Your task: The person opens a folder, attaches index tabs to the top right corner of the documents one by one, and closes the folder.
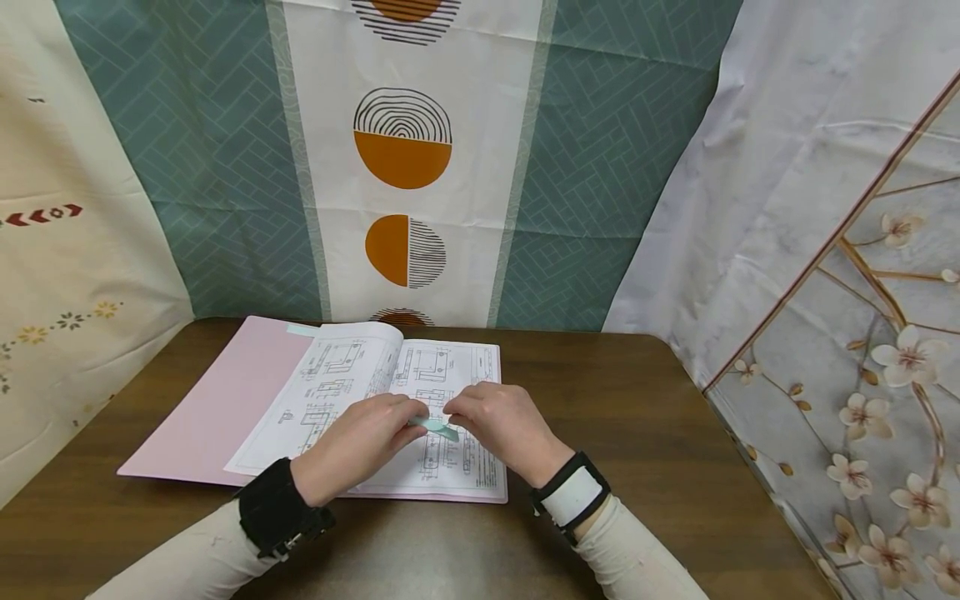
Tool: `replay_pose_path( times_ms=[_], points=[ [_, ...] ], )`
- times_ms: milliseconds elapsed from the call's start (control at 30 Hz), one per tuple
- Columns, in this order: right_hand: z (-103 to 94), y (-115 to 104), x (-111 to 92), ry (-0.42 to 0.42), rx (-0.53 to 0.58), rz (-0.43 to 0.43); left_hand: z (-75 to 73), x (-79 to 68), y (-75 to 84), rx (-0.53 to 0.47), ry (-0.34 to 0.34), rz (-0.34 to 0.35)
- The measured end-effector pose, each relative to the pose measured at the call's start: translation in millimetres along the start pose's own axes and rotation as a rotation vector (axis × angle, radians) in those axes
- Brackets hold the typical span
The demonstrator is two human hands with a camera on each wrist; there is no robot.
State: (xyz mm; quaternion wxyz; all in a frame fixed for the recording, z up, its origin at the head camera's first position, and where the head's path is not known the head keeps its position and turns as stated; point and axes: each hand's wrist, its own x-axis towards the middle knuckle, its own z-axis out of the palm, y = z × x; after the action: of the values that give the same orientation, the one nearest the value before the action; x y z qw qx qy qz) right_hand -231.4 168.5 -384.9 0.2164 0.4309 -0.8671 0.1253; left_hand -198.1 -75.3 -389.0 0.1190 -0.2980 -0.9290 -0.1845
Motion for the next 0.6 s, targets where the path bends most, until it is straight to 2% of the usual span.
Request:
replay_pose_path(
  times_ms=[267, 600],
  points=[
    [1.9, 0.3, -0.8, -0.009, -0.02, -0.048, -0.3, -1.2, -0.6, 0.0, 0.006, 0.005],
    [3.8, 1.1, -1.2, 0.041, -0.012, -0.082, 1.1, -1.1, 1.7, 0.017, -0.002, 0.022]
  ],
)
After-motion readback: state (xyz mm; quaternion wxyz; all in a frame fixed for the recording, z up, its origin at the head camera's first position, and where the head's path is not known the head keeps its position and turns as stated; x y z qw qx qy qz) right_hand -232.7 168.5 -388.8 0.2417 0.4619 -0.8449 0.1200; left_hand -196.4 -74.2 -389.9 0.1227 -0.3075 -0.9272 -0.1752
